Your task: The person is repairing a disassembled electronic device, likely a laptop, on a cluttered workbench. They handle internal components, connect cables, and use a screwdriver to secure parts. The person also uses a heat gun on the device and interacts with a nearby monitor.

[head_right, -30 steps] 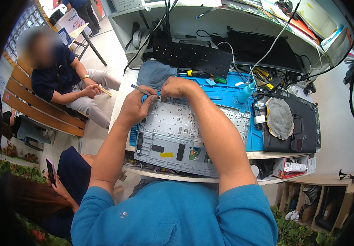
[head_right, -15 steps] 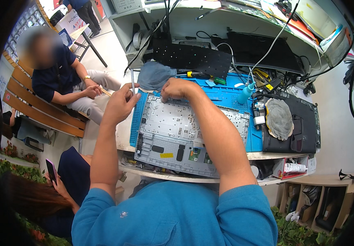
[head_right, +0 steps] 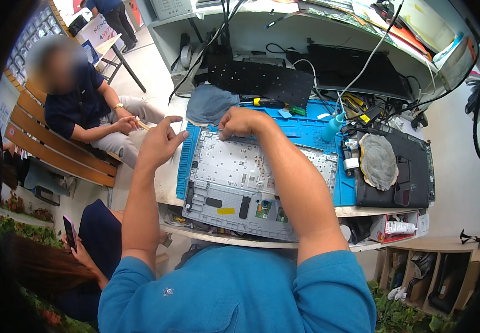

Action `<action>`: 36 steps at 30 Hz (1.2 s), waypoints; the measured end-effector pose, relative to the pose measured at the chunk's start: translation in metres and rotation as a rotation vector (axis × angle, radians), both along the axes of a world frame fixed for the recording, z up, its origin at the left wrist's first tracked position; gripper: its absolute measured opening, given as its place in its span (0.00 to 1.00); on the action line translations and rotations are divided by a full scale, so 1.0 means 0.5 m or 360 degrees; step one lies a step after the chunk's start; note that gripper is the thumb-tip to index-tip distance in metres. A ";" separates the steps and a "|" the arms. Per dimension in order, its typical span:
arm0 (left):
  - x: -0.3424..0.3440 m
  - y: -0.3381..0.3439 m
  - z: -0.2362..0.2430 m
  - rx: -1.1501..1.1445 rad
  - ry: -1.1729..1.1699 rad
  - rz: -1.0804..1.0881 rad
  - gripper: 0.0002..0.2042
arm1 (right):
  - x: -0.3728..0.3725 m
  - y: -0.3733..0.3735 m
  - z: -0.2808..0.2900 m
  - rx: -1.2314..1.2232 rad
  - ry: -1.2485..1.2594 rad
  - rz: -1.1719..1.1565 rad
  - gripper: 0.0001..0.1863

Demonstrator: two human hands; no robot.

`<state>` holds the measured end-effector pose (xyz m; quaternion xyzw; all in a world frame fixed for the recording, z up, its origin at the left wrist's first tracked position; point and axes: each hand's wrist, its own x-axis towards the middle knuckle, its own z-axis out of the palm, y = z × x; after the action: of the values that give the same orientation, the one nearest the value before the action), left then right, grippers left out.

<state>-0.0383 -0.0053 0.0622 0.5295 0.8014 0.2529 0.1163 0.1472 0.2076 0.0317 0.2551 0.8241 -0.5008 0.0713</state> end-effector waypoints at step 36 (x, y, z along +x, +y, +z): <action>-0.007 0.211 0.031 0.0500 0.0425 -0.0853 0.09 | 0.013 0.008 -0.017 0.0174 0.0189 0.0207 0.19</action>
<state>-0.0419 0.1001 0.0779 0.7613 0.5930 0.2621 -0.0103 0.1535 0.2116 0.0231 0.1744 0.8678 -0.4635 0.0405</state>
